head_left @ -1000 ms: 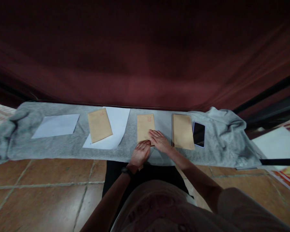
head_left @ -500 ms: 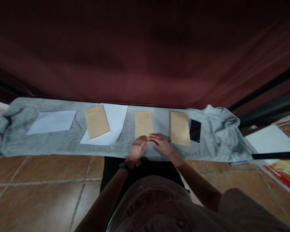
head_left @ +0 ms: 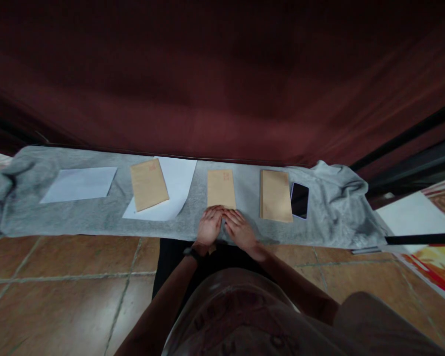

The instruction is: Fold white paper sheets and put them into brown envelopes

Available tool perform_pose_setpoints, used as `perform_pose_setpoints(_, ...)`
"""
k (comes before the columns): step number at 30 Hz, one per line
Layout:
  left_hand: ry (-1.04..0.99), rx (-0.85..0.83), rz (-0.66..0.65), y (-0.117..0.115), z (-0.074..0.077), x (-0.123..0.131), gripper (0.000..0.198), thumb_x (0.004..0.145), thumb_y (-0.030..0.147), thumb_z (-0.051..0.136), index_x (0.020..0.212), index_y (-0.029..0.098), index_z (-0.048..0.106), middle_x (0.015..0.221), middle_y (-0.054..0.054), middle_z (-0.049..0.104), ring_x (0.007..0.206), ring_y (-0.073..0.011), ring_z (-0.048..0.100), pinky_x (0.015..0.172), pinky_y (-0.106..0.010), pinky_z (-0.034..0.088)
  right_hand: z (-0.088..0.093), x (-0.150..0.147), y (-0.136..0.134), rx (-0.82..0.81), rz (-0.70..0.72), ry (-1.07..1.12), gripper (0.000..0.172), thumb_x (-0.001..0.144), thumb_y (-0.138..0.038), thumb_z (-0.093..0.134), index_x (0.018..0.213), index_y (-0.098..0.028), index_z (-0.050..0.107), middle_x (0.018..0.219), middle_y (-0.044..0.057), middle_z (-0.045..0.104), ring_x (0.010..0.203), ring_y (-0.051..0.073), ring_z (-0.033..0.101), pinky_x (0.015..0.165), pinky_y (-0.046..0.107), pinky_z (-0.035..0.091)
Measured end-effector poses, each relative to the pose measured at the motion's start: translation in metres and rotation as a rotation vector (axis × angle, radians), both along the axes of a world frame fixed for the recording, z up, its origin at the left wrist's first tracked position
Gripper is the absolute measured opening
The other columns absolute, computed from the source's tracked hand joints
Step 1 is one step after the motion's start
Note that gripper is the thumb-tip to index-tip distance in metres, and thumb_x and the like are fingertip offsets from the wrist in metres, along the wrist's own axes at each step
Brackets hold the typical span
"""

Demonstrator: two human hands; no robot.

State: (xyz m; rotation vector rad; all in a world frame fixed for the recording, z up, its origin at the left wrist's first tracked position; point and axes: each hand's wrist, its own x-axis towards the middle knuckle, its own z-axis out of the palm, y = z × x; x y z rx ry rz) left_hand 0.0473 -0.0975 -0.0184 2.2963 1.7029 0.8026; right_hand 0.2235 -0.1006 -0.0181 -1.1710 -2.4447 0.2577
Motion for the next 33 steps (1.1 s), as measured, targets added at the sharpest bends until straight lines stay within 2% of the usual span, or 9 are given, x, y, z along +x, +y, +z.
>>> perform_pose_setpoints(3,0.017,0.008,0.026,0.001,0.001,0.000,0.034,0.103,0.021,0.041,0.124,0.019,0.067,0.125,-0.011,0.073,0.126,-0.0255,0.063,0.116,-0.046,0.045,-0.002,-0.008,-0.017,0.003,-0.052,-0.066,0.049,0.104,-0.027,0.050,0.150,-0.011,0.051,0.156,0.012,0.052,0.145,0.025,0.049,0.125,0.045,0.036)
perform_pose_setpoints(5,0.023,0.005,0.032,0.000,0.001,0.000,0.035,0.102,0.018,0.041,0.126,0.017,0.067,0.127,-0.011,0.072,0.127,-0.0251,0.063,0.118,-0.046,0.043,-0.003,-0.007,-0.022,0.005,-0.095,-0.082,0.049,0.105,-0.028,0.049,0.151,-0.013,0.051,0.157,0.011,0.050,0.145,0.024,0.048,0.125,0.044,0.036)
perform_pose_setpoints(14,0.073,-0.042,0.095,-0.016,0.000,-0.006,0.046,0.096,0.007,0.038,0.133,0.017,0.064,0.144,-0.009,0.064,0.144,-0.0219,0.050,0.125,-0.045,0.037,-0.002,0.020,-0.021,0.034,-0.122,-0.106,0.047,0.106,-0.030,0.046,0.150,-0.016,0.052,0.157,0.008,0.050,0.145,0.023,0.049,0.126,0.046,0.033)
perform_pose_setpoints(16,0.087,-0.046,0.084,-0.021,0.002,0.000,0.047,0.100,0.011,0.035,0.138,0.016,0.061,0.149,-0.010,0.060,0.146,-0.0212,0.047,0.126,-0.045,0.035,-0.004,0.021,-0.021,0.036,-0.122,-0.107,0.048,0.106,-0.030,0.047,0.151,-0.016,0.051,0.157,0.008,0.050,0.145,0.024,0.049,0.126,0.047,0.033)
perform_pose_setpoints(20,0.128,-0.084,-0.053,-0.029,0.009,0.025,0.049,0.106,0.025,0.033,0.151,0.014,0.049,0.156,-0.010,0.052,0.149,-0.0201,0.042,0.127,-0.043,0.033,-0.008,0.020,-0.021,0.027,-0.121,-0.120,0.049,0.103,-0.024,0.047,0.150,-0.013,0.053,0.155,0.011,0.053,0.145,0.024,0.049,0.127,0.047,0.031)
perform_pose_setpoints(23,0.183,-0.109,-0.063,-0.034,0.013,0.038,0.055,0.107,0.033,0.034,0.157,0.012,0.040,0.160,-0.011,0.046,0.153,-0.0225,0.037,0.128,-0.045,0.030,-0.009,0.020,-0.022,0.016,-0.122,-0.146,0.050,0.099,-0.019,0.048,0.148,-0.011,0.055,0.154,0.012,0.054,0.145,0.024,0.048,0.127,0.047,0.030)
perform_pose_setpoints(28,0.257,-0.111,-0.038,-0.040,0.015,0.028,0.064,0.106,0.044,0.037,0.158,0.007,0.035,0.163,-0.017,0.039,0.155,-0.0265,0.030,0.127,-0.046,0.029,-0.008,0.022,-0.022,0.023,-0.125,-0.142,0.055,0.098,-0.023,0.052,0.152,-0.015,0.050,0.158,0.009,0.048,0.145,0.025,0.047,0.127,0.048,0.030)
perform_pose_setpoints(33,0.271,-0.103,0.072,-0.044,0.010,0.012,0.069,0.105,0.046,0.039,0.159,0.004,0.031,0.164,-0.021,0.036,0.156,-0.0303,0.028,0.125,-0.049,0.031,-0.007,0.020,-0.022,0.058,-0.160,-0.093,0.048,0.103,-0.028,0.050,0.149,-0.016,0.055,0.154,0.009,0.054,0.142,0.024,0.052,0.127,0.047,0.030)
